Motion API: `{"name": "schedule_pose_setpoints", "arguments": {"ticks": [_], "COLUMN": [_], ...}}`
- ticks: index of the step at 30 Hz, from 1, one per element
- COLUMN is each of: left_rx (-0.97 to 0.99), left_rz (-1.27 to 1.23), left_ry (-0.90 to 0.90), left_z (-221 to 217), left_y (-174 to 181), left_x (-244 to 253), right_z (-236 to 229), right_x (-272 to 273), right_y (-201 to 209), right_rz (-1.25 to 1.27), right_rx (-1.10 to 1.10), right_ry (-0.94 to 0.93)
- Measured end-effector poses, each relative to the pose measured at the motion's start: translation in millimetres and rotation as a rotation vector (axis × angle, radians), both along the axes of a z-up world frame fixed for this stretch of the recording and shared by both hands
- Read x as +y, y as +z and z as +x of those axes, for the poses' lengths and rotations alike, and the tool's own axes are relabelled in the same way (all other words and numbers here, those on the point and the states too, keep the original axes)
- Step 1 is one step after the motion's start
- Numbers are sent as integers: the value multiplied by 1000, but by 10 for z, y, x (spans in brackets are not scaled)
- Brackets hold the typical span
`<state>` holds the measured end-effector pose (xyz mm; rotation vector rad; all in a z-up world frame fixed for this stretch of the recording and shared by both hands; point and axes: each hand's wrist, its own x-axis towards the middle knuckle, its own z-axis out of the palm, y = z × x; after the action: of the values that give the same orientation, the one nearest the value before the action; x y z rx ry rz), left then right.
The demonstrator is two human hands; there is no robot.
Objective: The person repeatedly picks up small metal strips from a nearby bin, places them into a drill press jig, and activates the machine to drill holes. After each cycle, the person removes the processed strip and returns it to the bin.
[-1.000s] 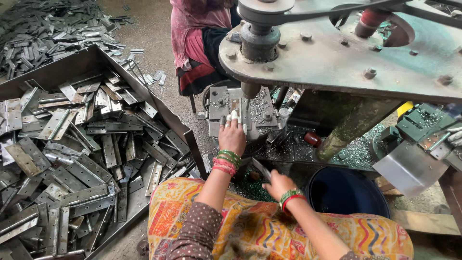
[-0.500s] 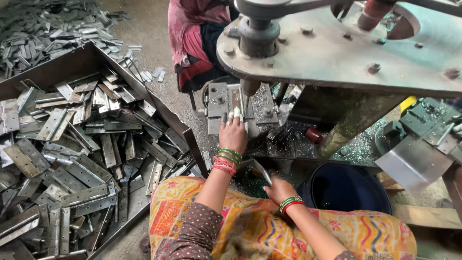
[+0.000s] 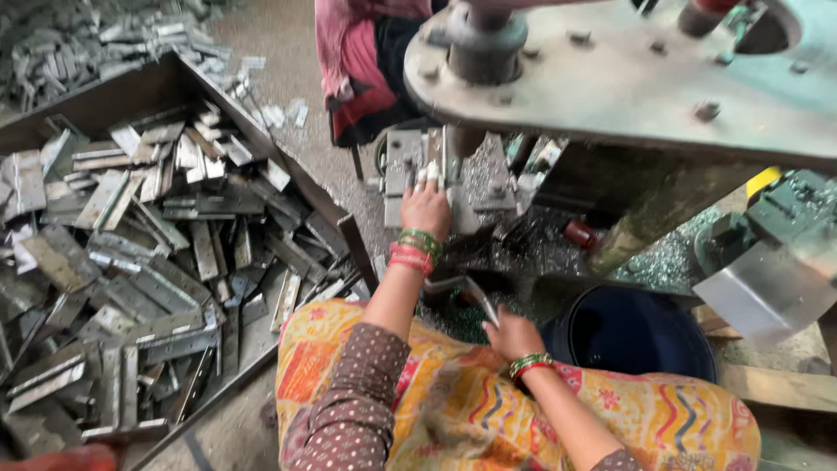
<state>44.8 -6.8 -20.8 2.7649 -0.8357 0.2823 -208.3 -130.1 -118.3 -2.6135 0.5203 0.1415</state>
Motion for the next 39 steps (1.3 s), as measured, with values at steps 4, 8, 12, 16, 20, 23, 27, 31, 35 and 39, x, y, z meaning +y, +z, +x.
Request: {"name": "schedule_pose_setpoints", "arguments": {"ticks": [4,8,12,16,20,23,27,31,35,39], "left_rx": [140,-293,-445,-214,-239,-323,-337,-141,44,79], "left_rz": [-61,-355,-497,-301,-148,-52,-15,-47,-476,-856], "left_ry": [-18,-89,242,632,879,948,945,946,1016,912], "left_z": [24,-395,-479,-64,450,666,892,886,580,46], "left_y": [71,269,172,-510,-1147,-1373,-1582,-1425,-999,-609], "left_x": [146,951,1927,3020,3717,3935,4034,4226,4269,3999], "right_z": [-11,-60,-88,-90,-93,-75,-47,-76,-67,-39], "right_x": [-78,-41,34,93,97,94,70,88,129,157], "right_y": [200,859,1158,1160,1103,1068,1051,1072,1135,1191], "right_rz": [0,-156,-188,-180,-231,-202,-218,-196,-229,-186], "right_rx": [-55,-366,-499,-532,-507,-474,-445,-444,-468,-447], "right_ry": [-15,29,52,41,-20,-67,-88,-84,-48,-35]}}
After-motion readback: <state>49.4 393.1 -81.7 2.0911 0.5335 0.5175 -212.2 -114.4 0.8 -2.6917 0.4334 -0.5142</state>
